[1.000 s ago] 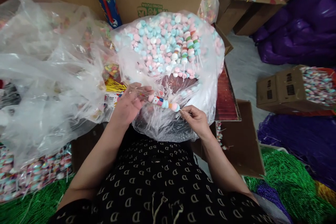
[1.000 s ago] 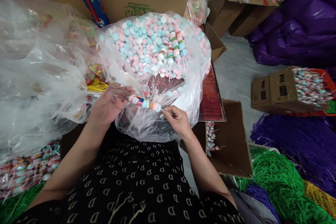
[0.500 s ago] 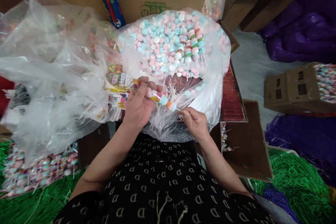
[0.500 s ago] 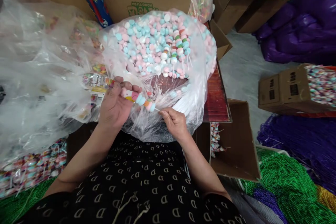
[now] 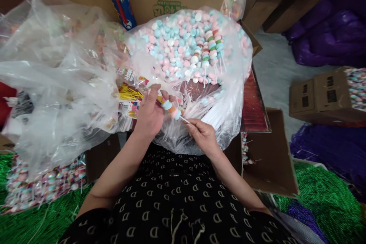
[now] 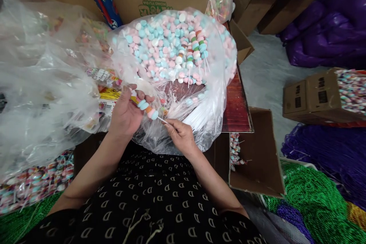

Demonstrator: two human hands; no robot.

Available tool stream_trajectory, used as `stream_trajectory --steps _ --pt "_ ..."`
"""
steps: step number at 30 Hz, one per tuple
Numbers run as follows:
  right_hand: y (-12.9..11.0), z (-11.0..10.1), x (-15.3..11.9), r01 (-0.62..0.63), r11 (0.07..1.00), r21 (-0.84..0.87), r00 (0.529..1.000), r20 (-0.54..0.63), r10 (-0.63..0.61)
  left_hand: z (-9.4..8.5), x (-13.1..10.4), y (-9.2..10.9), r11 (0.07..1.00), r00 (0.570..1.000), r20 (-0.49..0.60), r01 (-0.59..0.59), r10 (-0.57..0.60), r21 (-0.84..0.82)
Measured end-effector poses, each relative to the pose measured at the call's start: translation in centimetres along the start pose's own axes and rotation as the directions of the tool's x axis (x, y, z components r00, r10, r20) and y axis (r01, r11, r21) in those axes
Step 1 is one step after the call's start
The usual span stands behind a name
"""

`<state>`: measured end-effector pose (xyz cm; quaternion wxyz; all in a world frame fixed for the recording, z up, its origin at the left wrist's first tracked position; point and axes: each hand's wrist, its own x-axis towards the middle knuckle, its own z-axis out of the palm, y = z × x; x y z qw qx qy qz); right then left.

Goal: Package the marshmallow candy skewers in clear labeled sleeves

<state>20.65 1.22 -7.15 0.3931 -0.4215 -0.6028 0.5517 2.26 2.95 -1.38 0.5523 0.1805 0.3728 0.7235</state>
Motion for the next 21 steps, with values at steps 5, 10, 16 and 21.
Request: stream_trajectory --steps 5,10,16,21 --pt "0.3 0.3 -0.4 -0.233 0.931 0.280 0.970 0.136 0.202 -0.8 0.4 0.3 0.991 0.977 0.174 0.132 -0.126 -0.021" --pt "0.2 0.4 -0.7 -0.239 0.945 0.224 0.967 0.147 0.210 -0.6 0.8 1.2 0.987 0.979 0.132 0.149 -0.155 0.058" --pt "-0.1 -0.3 -0.3 0.068 0.984 -0.164 0.997 -0.022 -0.073 -0.4 0.6 2.1 0.987 0.989 0.015 0.144 -0.145 0.078" --pt "-0.4 -0.2 -0.3 0.091 0.978 -0.186 0.990 -0.092 -0.110 -0.1 1.0 2.0 0.985 0.986 -0.029 0.166 -0.166 0.035"
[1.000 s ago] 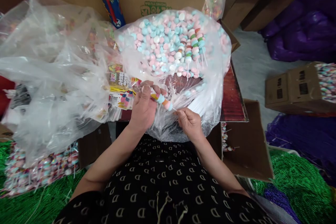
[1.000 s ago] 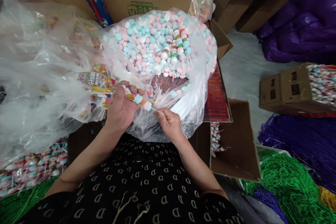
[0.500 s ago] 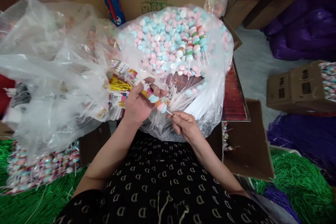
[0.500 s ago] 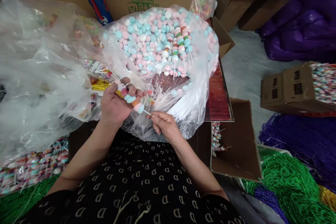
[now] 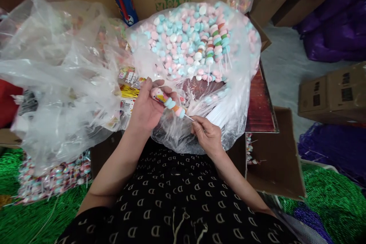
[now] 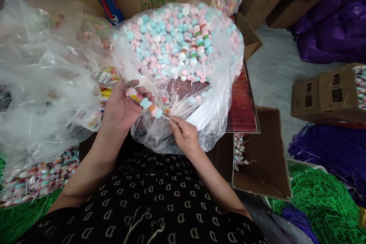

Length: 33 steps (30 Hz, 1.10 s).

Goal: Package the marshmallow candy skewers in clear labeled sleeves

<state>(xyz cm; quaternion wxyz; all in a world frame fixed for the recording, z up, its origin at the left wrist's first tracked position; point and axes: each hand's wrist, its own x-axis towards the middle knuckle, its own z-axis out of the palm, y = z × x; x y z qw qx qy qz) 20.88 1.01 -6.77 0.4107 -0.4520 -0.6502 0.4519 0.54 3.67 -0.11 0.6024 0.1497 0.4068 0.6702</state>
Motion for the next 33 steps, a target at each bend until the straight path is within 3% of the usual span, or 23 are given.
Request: stream_trajectory --steps 9,15,18,24,28,33 --pt "-0.7 0.1 -0.9 -0.304 0.888 0.345 0.951 0.164 0.262 0.0 0.8 -1.2 0.994 0.987 0.117 -0.107 0.106 -0.002" --pt "-1.1 1.3 -0.8 -0.504 0.671 0.544 0.860 0.387 0.332 0.1 -0.2 -2.3 0.979 0.971 0.195 -0.163 0.137 0.122" --pt "-1.4 2.7 -0.8 -0.535 0.603 0.592 0.843 0.421 0.334 0.3 -0.7 -3.0 0.970 0.965 0.221 -0.181 0.143 0.165" --pt "-1.1 3.3 -0.7 -0.473 0.629 0.617 0.881 0.335 0.334 -0.6 -1.2 -3.0 0.980 0.980 0.186 -0.097 0.064 0.173" --pt "-0.1 3.0 -1.0 -0.431 0.694 0.577 0.902 0.291 0.319 -0.7 -1.1 -1.5 0.994 0.981 0.166 -0.106 0.101 0.022" --pt "0.4 3.3 -1.3 -0.383 0.788 0.483 0.922 0.255 0.291 0.1 -1.4 -1.8 0.992 0.990 0.080 -0.119 0.115 0.044"
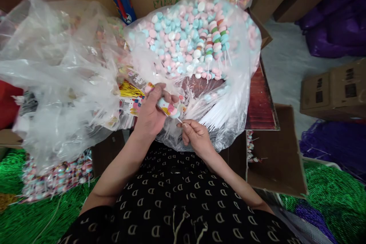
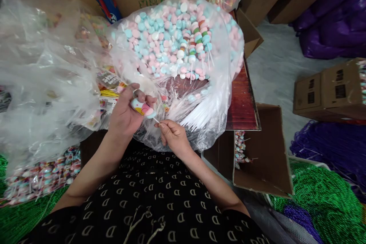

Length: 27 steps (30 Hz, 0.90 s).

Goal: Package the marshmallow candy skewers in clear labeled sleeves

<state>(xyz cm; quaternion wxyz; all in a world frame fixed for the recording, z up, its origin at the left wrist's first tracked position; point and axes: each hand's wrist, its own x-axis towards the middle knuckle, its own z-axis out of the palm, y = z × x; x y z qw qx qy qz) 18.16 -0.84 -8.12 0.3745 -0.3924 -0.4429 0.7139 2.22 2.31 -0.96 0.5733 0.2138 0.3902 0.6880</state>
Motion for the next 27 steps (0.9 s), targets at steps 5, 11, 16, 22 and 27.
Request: stream_trajectory --steps 5,11,16,22,27 --pt "-0.4 0.0 0.3 0.033 0.998 -0.047 0.997 -0.063 -0.036 0.9 -0.9 -2.2 0.999 0.999 0.054 -0.008 0.006 0.031" --pt "-0.6 -0.3 0.6 0.037 0.999 -0.027 0.999 -0.036 -0.037 0.2 -0.7 -2.0 0.994 0.994 0.022 0.102 -0.103 0.048" --pt "-1.0 -0.7 0.6 0.117 0.976 -0.186 0.987 -0.084 -0.134 -0.4 0.2 -0.8 0.996 0.998 -0.036 0.057 -0.060 -0.062" --pt "-1.0 -0.2 0.7 0.244 0.884 -0.399 0.958 -0.044 -0.284 0.8 -1.0 -3.2 0.996 0.996 -0.015 0.089 -0.089 0.019" --pt "-1.4 -0.2 1.0 0.222 0.911 -0.348 0.967 -0.042 -0.252 1.0 -1.7 -3.7 0.989 0.987 0.058 0.148 -0.149 0.026"
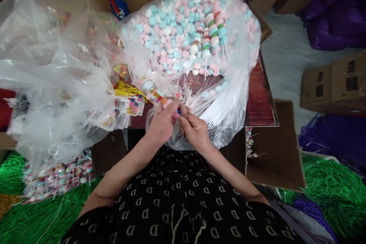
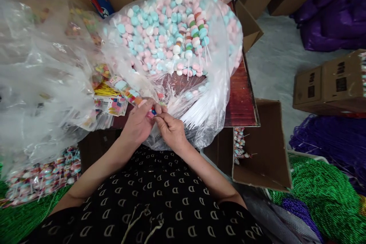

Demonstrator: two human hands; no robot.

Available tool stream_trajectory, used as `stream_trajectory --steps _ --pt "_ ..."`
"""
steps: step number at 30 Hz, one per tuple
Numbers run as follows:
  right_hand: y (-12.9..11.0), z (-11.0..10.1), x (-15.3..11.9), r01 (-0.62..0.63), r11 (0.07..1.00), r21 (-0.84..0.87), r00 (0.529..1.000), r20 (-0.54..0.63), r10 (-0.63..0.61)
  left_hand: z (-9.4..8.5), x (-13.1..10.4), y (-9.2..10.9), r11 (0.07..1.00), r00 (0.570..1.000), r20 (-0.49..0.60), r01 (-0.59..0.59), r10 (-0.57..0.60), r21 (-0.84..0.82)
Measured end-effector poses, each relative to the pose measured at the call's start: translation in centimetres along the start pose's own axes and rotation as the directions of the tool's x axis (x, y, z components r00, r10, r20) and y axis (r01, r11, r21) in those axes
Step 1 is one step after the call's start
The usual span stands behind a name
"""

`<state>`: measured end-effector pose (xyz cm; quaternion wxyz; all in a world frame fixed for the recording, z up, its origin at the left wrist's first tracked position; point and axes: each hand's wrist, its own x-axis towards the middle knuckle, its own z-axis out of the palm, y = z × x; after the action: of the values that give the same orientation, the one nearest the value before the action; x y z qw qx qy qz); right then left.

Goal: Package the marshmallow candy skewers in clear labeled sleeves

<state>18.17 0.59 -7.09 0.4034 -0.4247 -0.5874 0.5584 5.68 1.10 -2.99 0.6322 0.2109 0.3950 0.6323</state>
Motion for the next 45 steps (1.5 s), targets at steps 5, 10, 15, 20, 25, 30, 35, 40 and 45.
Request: stream_trajectory --steps 5,10,15,20,25,30,35,40,45 --pt "-0.2 -0.3 0.0 -0.080 0.994 0.070 0.993 0.095 0.073 -0.7 0.5 0.4 0.996 0.997 0.006 -0.079 0.079 0.048" --pt "-0.5 0.2 -0.1 -0.066 0.992 0.104 0.993 0.101 0.055 -0.9 0.1 -0.7 0.982 0.998 0.051 0.017 -0.028 0.190" --pt "-0.3 -0.1 -0.3 0.012 0.999 0.052 1.000 -0.024 -0.011 -2.3 0.1 -0.8 0.955 0.991 0.130 -0.052 0.014 0.293" --pt "0.1 -0.2 -0.4 0.084 0.996 0.023 0.996 -0.019 -0.083 -3.2 0.3 -0.6 0.849 0.992 0.071 -0.130 0.109 0.513" --pt "-0.3 -0.7 -0.4 0.098 0.991 -0.090 0.995 -0.003 -0.098 -3.4 0.1 0.7 0.453 0.952 0.205 -0.289 0.226 0.843" --pt "-0.6 -1.1 -0.1 0.132 0.976 -0.173 0.991 -0.012 -0.136 -3.7 -0.1 1.4 0.258 0.922 0.344 -0.381 0.177 0.888" --pt "-0.7 -0.6 0.1 0.159 0.974 -0.158 0.986 -0.022 -0.165 -3.0 -0.4 1.8 0.178 0.872 0.452 -0.482 0.187 0.858" --pt "-0.5 -0.7 -0.2 0.174 0.973 -0.155 0.984 -0.019 -0.179 -3.2 -0.7 2.2 0.519 0.964 0.238 -0.265 0.121 0.813" --pt "-0.1 -0.6 -0.5 0.187 0.971 -0.148 0.982 -0.004 -0.189 -2.7 0.3 2.3 0.923 0.985 0.080 -0.171 0.152 0.344"
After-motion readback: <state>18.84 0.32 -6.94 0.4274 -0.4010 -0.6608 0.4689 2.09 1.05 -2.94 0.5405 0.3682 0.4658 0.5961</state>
